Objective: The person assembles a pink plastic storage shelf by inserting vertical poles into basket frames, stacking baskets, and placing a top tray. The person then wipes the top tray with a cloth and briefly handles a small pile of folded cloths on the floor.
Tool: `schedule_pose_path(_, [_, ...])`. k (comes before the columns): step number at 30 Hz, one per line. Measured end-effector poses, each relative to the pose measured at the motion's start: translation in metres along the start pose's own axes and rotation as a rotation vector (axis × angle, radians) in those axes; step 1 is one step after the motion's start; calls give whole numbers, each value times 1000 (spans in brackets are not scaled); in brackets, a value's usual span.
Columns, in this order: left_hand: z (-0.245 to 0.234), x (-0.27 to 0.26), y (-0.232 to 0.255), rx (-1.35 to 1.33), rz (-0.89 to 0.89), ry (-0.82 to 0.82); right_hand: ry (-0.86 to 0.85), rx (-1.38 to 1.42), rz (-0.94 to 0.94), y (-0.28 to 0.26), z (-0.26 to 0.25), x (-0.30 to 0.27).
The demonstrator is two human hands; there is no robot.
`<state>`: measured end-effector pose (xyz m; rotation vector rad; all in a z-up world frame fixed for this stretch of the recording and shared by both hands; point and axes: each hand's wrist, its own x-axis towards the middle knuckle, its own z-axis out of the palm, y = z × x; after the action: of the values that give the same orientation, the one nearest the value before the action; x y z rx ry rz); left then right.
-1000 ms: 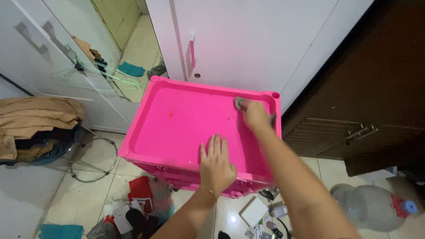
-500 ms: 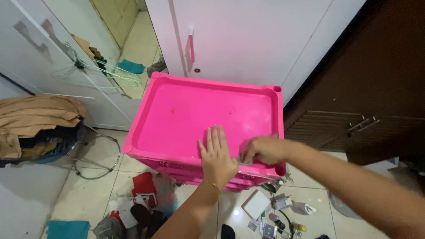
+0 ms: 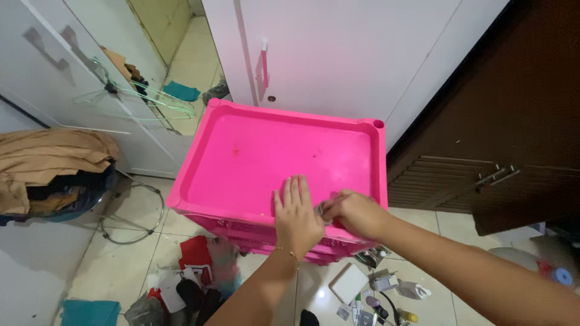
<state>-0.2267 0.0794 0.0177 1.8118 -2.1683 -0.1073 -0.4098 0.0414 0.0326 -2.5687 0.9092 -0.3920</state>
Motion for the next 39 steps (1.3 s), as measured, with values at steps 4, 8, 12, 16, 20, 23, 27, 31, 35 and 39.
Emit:
schedule_pose_path(4, [2, -1, 1, 1, 86, 95, 118, -263, 286, 41, -12, 19])
schedule_pose_path(8, [7, -1, -5, -169, 122, -84, 230, -327, 754, 90, -7, 57])
schedule_pose_path(12, [13, -3, -8, -284, 189, 107, 495, -352, 728, 110, 21, 107])
schedule_pose_path(16, [15, -5, -6, -235, 163, -15, 478, -277, 733, 111, 57, 189])
schedule_pose_path(20, [25, 5, -7, -283, -49, -334, 518, -183, 658, 88, 80, 262])
schedule_pose_path(23, [41, 5, -16, -195, 253, 134, 651, 25, 199, 36, 96, 297])
schedule_pose_path(27, [72, 4, -15, -70, 135, -140, 183, 46, 216, -44, 138, 288])
schedule_pose_path(31, [73, 7, -12, -10, 68, -268, 264, 38, -154, -31, 129, 258])
schedule_pose_path(35, [47, 6, -10, -36, 26, -254, 175, -81, 45, 35, 80, 216])
schedule_pose_path(39, [18, 1, -6, -233, 56, 91, 309, -130, 286, 100, 20, 148])
